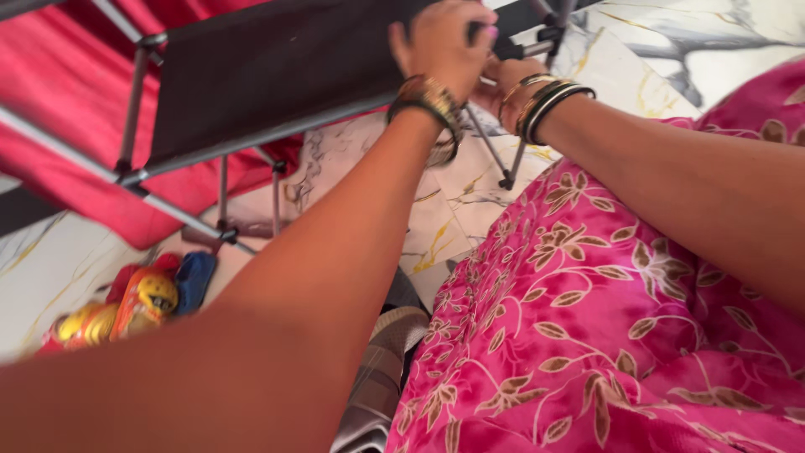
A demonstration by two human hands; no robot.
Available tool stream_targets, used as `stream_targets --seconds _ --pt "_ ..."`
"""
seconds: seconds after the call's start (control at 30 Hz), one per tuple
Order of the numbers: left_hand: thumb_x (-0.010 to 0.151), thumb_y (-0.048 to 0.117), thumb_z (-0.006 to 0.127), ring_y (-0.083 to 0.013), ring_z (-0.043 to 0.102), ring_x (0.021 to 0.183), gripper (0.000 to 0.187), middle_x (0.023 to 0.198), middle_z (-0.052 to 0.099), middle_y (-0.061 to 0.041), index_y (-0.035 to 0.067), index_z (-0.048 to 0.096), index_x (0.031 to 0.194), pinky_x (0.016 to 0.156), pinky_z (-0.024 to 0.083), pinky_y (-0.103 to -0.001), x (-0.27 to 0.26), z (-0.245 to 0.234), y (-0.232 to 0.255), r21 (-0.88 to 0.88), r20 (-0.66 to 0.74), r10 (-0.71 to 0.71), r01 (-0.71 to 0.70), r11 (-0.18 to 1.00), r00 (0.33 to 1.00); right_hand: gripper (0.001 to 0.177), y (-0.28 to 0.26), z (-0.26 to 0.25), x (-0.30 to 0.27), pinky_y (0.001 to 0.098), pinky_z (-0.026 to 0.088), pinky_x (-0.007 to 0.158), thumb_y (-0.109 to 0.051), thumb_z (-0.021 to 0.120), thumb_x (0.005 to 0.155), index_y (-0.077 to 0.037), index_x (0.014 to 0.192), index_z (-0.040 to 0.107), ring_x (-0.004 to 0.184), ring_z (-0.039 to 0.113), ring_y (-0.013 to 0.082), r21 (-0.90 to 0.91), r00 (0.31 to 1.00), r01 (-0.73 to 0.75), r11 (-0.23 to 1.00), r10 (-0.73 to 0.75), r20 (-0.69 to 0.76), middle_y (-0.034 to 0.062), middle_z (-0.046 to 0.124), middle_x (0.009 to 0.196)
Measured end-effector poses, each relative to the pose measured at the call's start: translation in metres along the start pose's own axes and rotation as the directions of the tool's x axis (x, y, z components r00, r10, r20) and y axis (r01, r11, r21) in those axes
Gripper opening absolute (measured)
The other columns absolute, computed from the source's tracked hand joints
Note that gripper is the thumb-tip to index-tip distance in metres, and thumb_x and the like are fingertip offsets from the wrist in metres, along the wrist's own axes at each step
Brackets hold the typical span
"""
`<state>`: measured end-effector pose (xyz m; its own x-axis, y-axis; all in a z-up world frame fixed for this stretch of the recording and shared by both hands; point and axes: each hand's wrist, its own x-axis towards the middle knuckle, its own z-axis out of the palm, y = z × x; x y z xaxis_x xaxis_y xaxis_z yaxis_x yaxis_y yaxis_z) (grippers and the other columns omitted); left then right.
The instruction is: The person assembles a black folding step stool by connecting metal poles and attaching fabric panels. They insert poles into joints, secure clips, and attach a lower fabric shelf to the frame.
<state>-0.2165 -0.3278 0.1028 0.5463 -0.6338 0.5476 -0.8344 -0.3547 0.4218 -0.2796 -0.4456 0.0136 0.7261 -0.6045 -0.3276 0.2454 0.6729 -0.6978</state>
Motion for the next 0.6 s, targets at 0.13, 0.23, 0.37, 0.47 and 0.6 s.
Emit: stream_targets --seconds 0.13,0.23,0.37,0.47,0.6 --pt "0.082 0.045 0.071 -0.0258 0.052 0.126 0.03 0.122 0.069 0.001 0.03 0.075 0.107 0.113 0.003 -0.074 0.017 0.046 0.025 0.094 0.218 0.115 -0.138 0.986 0.969 0.026 0.007 -0.016 0.001 0.0324 0.061 0.052 -0.029 0.053 0.105 -0.007 0.117 0.062 0.077 0.072 0.0198 -0.204 0.983 0.037 0.978 -0.072 -0.171 0.0102 0.072 0.104" --pt "0.086 0.045 0.068 -0.0229 0.062 0.11 0.032 0.109 0.071 -0.002 0.022 0.071 0.108 0.114 0.001 -0.073 0.018 0.072 0.025 0.131 0.337 0.159 -0.214 0.968 0.928 0.034 0.008 -0.024 -0.005 0.0387 0.064 0.055 -0.036 0.053 0.102 -0.006 0.116 0.062 0.075 0.074 0.0205 -0.115 0.993 0.028 0.993 -0.04 -0.107 0.0097 0.071 0.102" --pt "0.088 0.027 0.069 -0.0252 0.07 0.099 0.018 0.092 0.074 -0.005 0.016 0.069 0.102 0.119 0.012 -0.064 0.029 0.098 0.021 0.075 0.339 0.169 -0.206 0.976 0.926 0.028 0.005 -0.034 -0.022 0.0406 0.069 0.067 -0.02 0.065 0.093 -0.014 0.12 0.059 0.083 0.078 0.0189 -0.146 0.996 0.092 0.985 -0.09 0.02 0.0077 0.073 0.109" --pt "0.085 0.019 0.075 -0.0274 0.071 0.095 0.016 0.088 0.075 -0.006 0.012 0.068 0.097 0.118 0.02 -0.06 0.034 0.108 0.012 -0.014 0.247 0.251 -0.256 0.967 0.936 0.041 0.0 -0.054 -0.023 0.0371 0.069 0.078 -0.005 0.074 0.086 -0.016 0.123 0.06 0.094 0.077 0.0171 -0.384 0.991 0.109 0.917 -0.07 0.113 0.0074 0.073 0.114" --pt "0.081 0.023 0.082 -0.0335 0.068 0.094 0.038 0.087 0.073 -0.013 0.006 0.065 0.109 0.111 0.026 -0.058 0.031 0.117 0.004 -0.016 0.134 0.288 -0.288 0.957 0.948 0.032 -0.014 -0.099 0.005 0.0366 0.064 0.077 -0.009 0.061 0.088 -0.015 0.118 0.07 0.095 0.079 0.0167 -0.707 0.869 -0.012 0.707 -0.342 -0.357 0.004 0.08 0.112"
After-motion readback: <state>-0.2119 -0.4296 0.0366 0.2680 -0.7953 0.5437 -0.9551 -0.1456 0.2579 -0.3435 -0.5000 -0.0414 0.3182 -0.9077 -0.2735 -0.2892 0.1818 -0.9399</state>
